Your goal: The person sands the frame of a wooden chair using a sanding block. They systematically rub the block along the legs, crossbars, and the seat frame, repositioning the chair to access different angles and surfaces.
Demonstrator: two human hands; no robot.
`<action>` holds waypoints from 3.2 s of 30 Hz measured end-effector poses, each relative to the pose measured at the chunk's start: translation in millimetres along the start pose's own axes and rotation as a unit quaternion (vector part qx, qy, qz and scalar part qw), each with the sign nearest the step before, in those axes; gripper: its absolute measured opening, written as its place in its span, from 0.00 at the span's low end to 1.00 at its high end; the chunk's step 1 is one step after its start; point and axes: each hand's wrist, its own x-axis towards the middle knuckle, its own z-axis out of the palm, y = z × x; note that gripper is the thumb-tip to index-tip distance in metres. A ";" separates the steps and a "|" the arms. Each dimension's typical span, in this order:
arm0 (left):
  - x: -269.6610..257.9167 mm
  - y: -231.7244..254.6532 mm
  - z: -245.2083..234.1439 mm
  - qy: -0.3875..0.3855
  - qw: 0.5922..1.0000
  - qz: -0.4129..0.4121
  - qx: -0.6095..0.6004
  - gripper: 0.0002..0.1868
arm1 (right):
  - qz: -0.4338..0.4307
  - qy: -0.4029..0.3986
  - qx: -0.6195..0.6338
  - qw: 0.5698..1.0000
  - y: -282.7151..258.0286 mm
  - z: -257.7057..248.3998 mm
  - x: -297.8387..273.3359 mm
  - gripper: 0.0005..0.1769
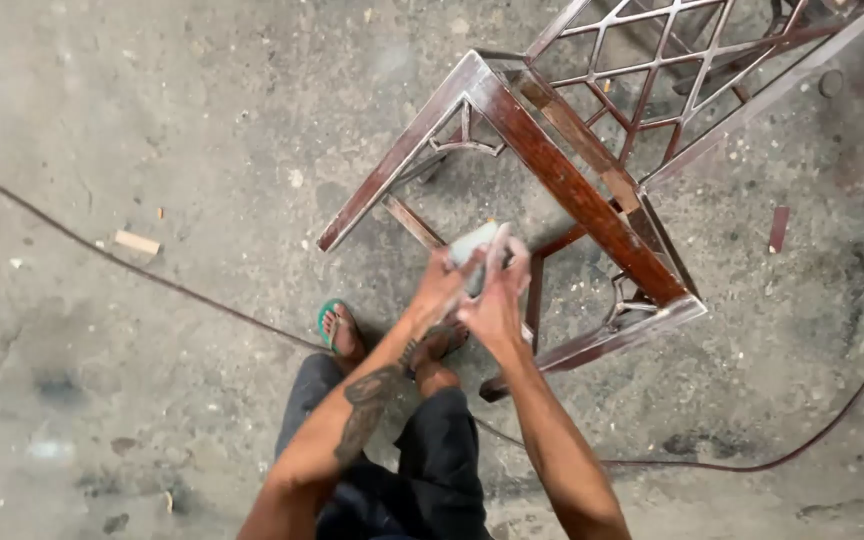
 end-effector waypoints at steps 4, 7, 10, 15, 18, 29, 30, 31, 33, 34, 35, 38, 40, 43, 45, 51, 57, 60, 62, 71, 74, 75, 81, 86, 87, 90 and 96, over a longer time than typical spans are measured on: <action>43.3 -43.7 -23.6 0.094 0.994 -0.034 -0.044 0.15 | -0.019 -0.068 -0.062 0.996 14.7 -31.4 5.5 0.62; 97.3 -97.1 -49.5 0.182 0.983 -0.014 -0.018 0.22 | -0.139 0.192 -0.117 0.964 55.6 -75.8 47.7 0.30; 120.7 -52.7 -39.9 0.223 0.974 0.017 0.043 0.24 | -0.081 0.228 -0.194 0.951 77.3 -115.4 94.5 0.25; 158.8 2.9 -20.8 0.210 0.962 0.021 0.172 0.34 | 0.029 0.233 -0.318 0.918 97.7 -96.8 117.3 0.25; 170.2 2.1 -4.3 0.177 0.951 -0.093 0.238 0.48 | 0.011 0.245 -0.318 0.916 87.8 -103.2 114.6 0.23; 155.9 81.6 12.7 0.141 0.952 -0.099 0.255 0.33 | -0.009 0.243 -0.373 0.895 76.4 -105.8 121.3 0.21; 149.3 105.0 14.3 0.142 0.943 -0.113 0.280 0.34 | -0.016 0.249 -0.356 0.901 71.6 -106.8 120.0 0.20; 155.3 93.9 12.5 0.141 0.943 -0.116 0.279 0.34 | -0.016 0.246 -0.358 0.901 68.1 -106.7 119.6 0.20; 170.2 73.7 9.4 0.154 0.916 -0.138 0.345 0.31 | 0.009 0.250 -0.361 0.898 61.0 -105.7 121.8 0.35; 169.8 63.9 8.7 0.151 0.916 -0.138 0.346 0.31 | 0.011 0.250 -0.362 0.898 66.9 -104.7 121.6 0.35; 169.2 54.1 8.1 0.134 0.931 -0.129 0.313 0.34 | -0.003 0.254 -0.360 0.898 73.3 -103.9 122.0 0.26; 151.6 79.3 13.5 0.122 0.944 -0.112 0.284 0.38 | -0.020 0.259 -0.350 0.900 76.0 -102.4 124.3 0.20; 137.3 94.9 21.1 0.125 0.943 -0.117 0.285 0.38 | -0.021 0.248 -0.348 0.904 78.5 -105.9 116.5 0.21; 137.8 90.1 25.2 0.180 0.945 -0.102 0.255 0.32 | -0.029 0.253 -0.334 0.908 90.8 -100.8 118.1 0.18; 136.4 66.2 29.5 0.170 0.956 -0.095 0.220 0.32 | -0.031 0.269 -0.331 0.904 104.0 -95.1 117.5 0.18; 148.6 71.3 23.9 0.213 0.965 -0.028 0.151 0.24 | -0.029 0.258 -0.325 0.909 105.8 -95.4 117.0 0.20; 144.5 80.8 28.0 0.233 0.957 -0.022 0.172 0.29 | -0.031 0.249 -0.324 0.912 102.9 -98.3 116.5 0.19; 138.0 78.6 34.8 0.221 0.965 -0.010 0.143 0.24 | -0.034 0.243 -0.328 0.912 101.9 -98.7 118.3 0.19; 143.5 76.9 29.4 0.195 0.966 -0.008 0.172 0.26 | -0.037 0.248 -0.325 0.912 100.3 -98.7 126.2 0.19; 175.1 38.3 -13.2 0.167 0.948 -0.015 0.269 0.30 | -0.050 0.252 -0.313 0.914 98.6 -100.0 121.0 0.19; 194.9 24.3 -15.6 0.186 0.924 0.007 0.333 0.33 | -0.033 0.243 -0.316 0.916 82.4 -102.9 120.3 0.25; 201.8 26.9 -16.0 0.194 0.914 0.013 0.357 0.33 | -0.016 0.238 -0.315 0.919 73.5 -102.8 123.8 0.33; 188.0 21.0 -4.8 0.224 0.934 -0.029 0.277 0.34 | -0.028 0.249 -0.313 0.916 66.6 -105.4 124.9 0.32; 175.7 31.8 4.1 0.209 0.947 -0.015 0.245 0.28 | -0.039 0.240 -0.303 0.922 63.9 -111.2 119.2 0.31; 173.3 36.3 2.8 0.203 0.945 -0.051 0.251 0.30 | -0.038 0.247 -0.298 0.921 63.6 -108.1 124.4 0.31; 182.8 38.2 -2.0 0.211 0.942 -0.051 0.257 0.34 | -0.020 0.254 -0.302 0.919 70.2 -105.2 124.7 0.38; 172.7 43.7 0.5 0.194 0.957 -0.081 0.199 0.32 | -0.026 0.250 -0.303 0.919 68.3 -107.1 124.7 0.35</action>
